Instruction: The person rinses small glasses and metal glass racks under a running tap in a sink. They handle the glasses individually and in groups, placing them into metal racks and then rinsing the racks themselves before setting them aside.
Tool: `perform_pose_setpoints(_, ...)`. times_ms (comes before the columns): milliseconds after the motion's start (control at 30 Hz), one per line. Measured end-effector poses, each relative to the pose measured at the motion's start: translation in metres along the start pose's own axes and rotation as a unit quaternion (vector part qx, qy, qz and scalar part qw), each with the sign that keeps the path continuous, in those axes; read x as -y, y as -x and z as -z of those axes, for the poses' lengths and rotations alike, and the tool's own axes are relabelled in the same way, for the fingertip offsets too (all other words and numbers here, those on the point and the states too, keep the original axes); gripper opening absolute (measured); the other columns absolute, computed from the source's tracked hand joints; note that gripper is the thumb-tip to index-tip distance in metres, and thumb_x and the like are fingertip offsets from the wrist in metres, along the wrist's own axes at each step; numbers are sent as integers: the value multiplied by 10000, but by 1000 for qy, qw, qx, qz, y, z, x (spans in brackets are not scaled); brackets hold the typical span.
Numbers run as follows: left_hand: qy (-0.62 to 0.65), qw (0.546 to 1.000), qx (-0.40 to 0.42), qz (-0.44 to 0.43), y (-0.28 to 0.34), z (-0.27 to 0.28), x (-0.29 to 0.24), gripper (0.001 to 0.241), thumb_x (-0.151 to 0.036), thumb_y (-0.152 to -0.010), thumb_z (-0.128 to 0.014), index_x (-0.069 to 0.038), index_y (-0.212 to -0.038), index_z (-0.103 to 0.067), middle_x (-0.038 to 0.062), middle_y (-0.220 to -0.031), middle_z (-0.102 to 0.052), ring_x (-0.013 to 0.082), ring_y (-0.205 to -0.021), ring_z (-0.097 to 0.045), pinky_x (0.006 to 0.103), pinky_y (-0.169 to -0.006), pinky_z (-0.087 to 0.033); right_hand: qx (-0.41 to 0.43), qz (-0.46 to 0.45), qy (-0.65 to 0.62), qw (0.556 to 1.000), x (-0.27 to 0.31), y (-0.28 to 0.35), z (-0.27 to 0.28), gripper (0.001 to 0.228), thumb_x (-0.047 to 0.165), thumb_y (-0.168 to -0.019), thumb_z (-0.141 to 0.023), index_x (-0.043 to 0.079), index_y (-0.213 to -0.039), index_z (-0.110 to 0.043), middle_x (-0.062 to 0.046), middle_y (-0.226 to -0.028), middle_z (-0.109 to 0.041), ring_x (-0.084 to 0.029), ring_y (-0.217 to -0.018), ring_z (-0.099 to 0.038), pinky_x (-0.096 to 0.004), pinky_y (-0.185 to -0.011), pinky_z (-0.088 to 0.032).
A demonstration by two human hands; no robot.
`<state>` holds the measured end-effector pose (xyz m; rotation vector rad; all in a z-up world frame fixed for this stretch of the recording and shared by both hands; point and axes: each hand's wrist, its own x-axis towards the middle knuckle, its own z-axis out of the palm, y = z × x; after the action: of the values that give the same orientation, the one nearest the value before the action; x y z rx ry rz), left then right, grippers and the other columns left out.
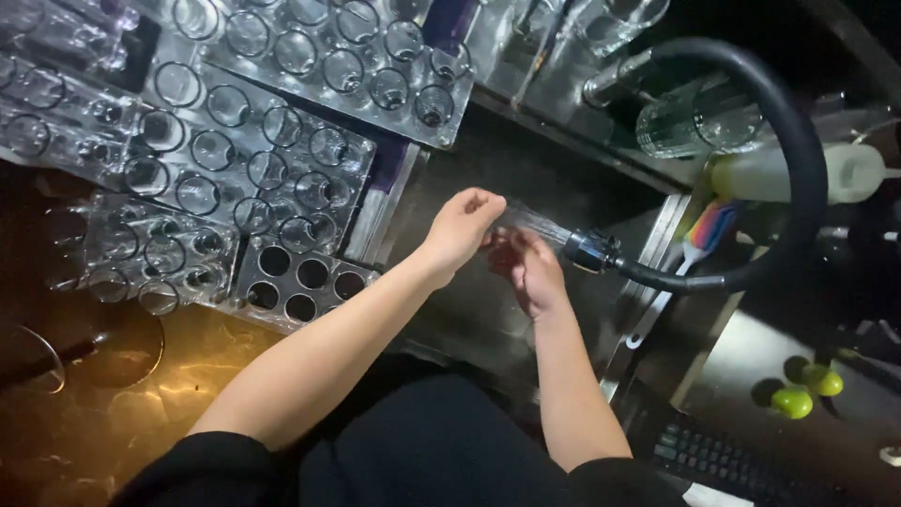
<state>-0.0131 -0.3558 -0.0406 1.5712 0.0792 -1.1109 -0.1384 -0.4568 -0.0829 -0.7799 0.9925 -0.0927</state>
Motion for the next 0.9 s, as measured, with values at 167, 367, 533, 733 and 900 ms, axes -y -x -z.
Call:
perform_pose_setpoints(167, 128, 987, 4, 96, -15, -12, -7, 516, -386, -1054, -496, -3, -1398, -479, 205, -1225, -558, 262, -1022, -627, 322, -801, -587, -27, 304, 373, 876, -6, -32, 33, 218, 316, -908, -808, 148, -1047, -800, -67, -1119, -722, -208, -1092, -703, -327, -929, -575)
perform_pose_setpoints(367, 110, 991, -2, 83, -27, -17, -4, 474, -273, -1004, -579, 3, -1383, -512, 221, -1190, -621, 323, -970, -721, 400, -770, -645, 30, 337, 291, 895, 0, -21, 36, 245, 224, -907, -809, 57, -1078, -757, -107, -1201, -702, -211, -1172, -665, -342, -1002, -545)
perform_pose_setpoints(533, 225, 973, -5, 40, -33, -20, 2, 329, -21, -944, -437, -57, -1236, -583, 121, -1144, -598, 274, -1070, -643, 410, -909, -572, 24, 339, 308, 889, 2, -24, 36, 202, 256, -903, -831, 97, -1026, -803, -83, -1070, -776, -187, -1103, -711, -340, -1015, -521)
perform_pose_setpoints(733, 90, 990, 0, 105, -45, -12, 19, 578, -445, -970, -676, 0, -1322, -565, 169, -1036, -669, 284, -802, -767, 411, -660, -664, -16, 377, 287, 880, 0, -27, 28, 351, 55, -835, -864, 71, -1115, -653, -91, -1217, -708, -180, -1107, -691, -329, -932, -576)
perform_pose_setpoints(900, 288, 953, 97, -11, -62, -7, 38, 268, -129, -921, -718, -142, -1172, -626, 58, -1040, -609, 243, -932, -719, 375, -765, -619, 13, 309, 268, 913, -6, -18, 32, 178, 233, -936, -792, 73, -1013, -774, -62, -1110, -735, -150, -1072, -677, -339, -956, -563)
